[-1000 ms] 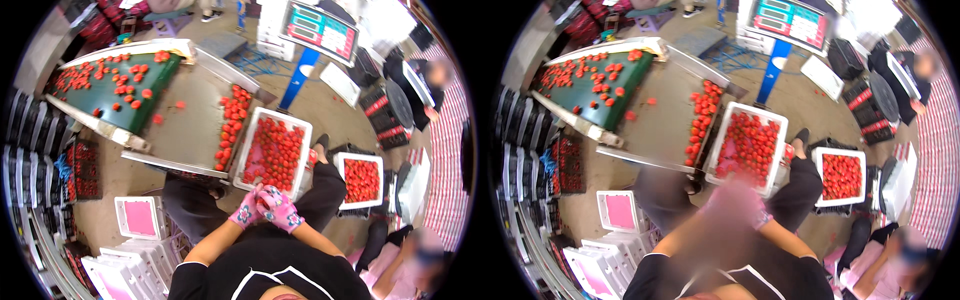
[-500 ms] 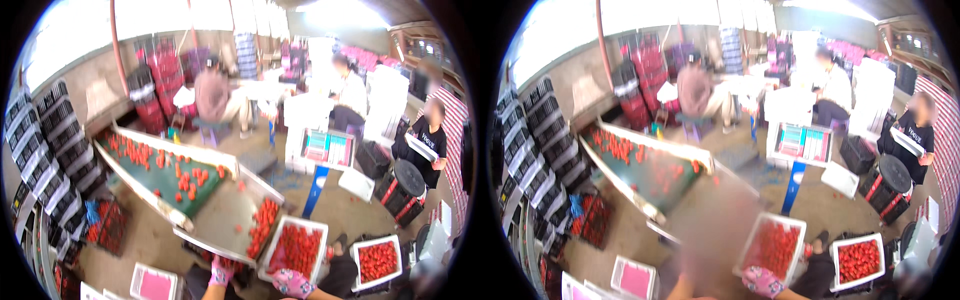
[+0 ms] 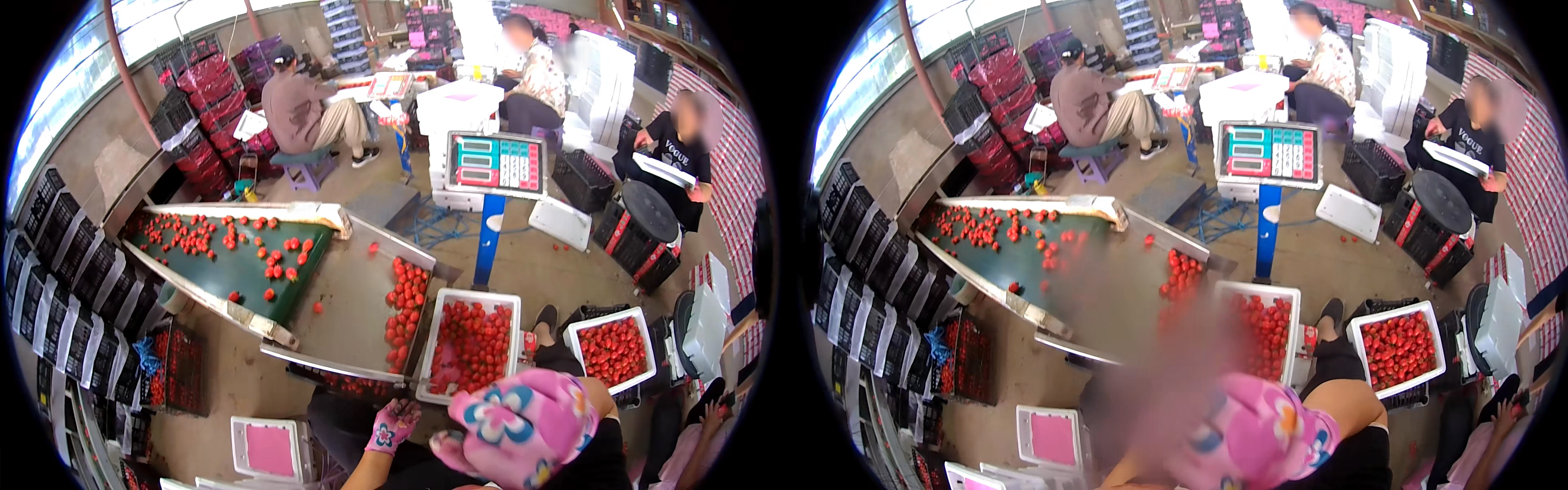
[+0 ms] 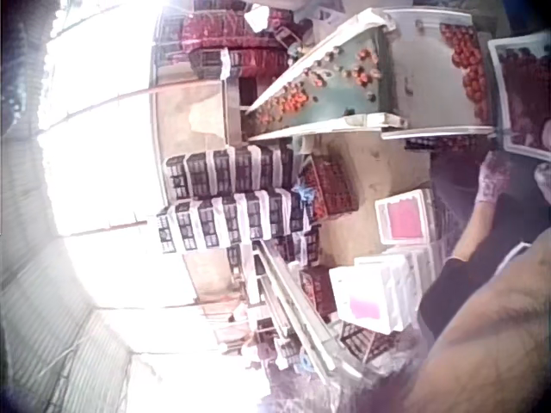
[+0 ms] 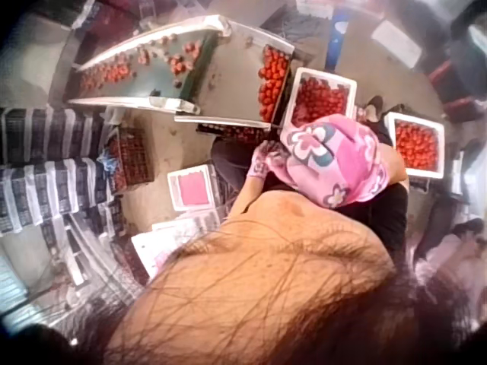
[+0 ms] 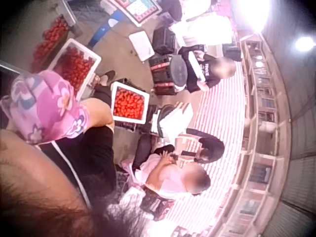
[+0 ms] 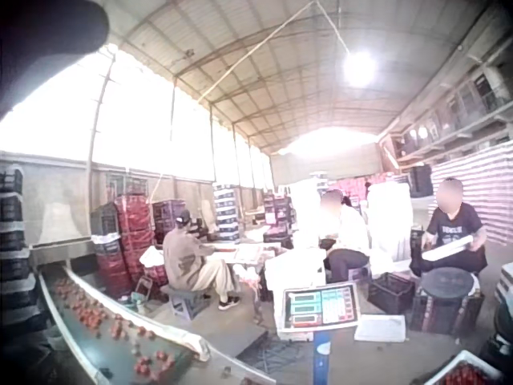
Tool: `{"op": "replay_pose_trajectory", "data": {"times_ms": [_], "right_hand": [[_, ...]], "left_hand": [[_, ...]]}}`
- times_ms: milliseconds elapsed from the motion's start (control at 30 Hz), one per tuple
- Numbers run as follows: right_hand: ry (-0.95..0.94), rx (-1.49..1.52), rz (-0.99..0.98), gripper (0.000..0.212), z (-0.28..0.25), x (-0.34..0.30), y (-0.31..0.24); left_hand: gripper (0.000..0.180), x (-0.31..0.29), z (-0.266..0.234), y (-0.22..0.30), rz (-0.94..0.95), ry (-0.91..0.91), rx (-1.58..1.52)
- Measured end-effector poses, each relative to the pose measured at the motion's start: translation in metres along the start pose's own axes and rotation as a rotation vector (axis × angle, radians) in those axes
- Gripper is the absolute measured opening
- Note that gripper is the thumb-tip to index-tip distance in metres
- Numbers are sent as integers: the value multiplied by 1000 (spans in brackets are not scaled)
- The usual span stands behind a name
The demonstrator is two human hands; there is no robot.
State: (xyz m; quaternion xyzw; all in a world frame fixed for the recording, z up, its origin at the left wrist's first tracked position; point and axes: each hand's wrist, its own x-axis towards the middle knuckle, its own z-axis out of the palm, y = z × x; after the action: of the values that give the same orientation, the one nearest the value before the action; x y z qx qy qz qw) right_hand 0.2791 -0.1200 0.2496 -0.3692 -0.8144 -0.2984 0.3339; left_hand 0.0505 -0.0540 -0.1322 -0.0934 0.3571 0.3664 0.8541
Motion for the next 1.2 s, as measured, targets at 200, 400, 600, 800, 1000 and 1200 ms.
{"op": "replay_pose_trajectory", "data": {"times_ms": [200,400,600,800,1000,1200], "right_hand": [[135,48,-194,20,8,4,-18],[125,128,-169,19,20,-6,-29],[34,168,-99,17,12,-12,-46],[-392,273,419,16,19,-34,-74],[-286,589,1073,23,131,-156,25],[-557,134,1690,61,224,-403,1]], "left_hand": [[17,-3,-10,-7,-112,80,173],[29,-29,-8,-7,-105,-17,202],[29,-36,4,-15,-93,-106,231],[29,-34,7,-21,-117,-108,246],[17,-65,45,-18,621,118,1004],[33,-63,86,-20,1423,83,1529]]}}
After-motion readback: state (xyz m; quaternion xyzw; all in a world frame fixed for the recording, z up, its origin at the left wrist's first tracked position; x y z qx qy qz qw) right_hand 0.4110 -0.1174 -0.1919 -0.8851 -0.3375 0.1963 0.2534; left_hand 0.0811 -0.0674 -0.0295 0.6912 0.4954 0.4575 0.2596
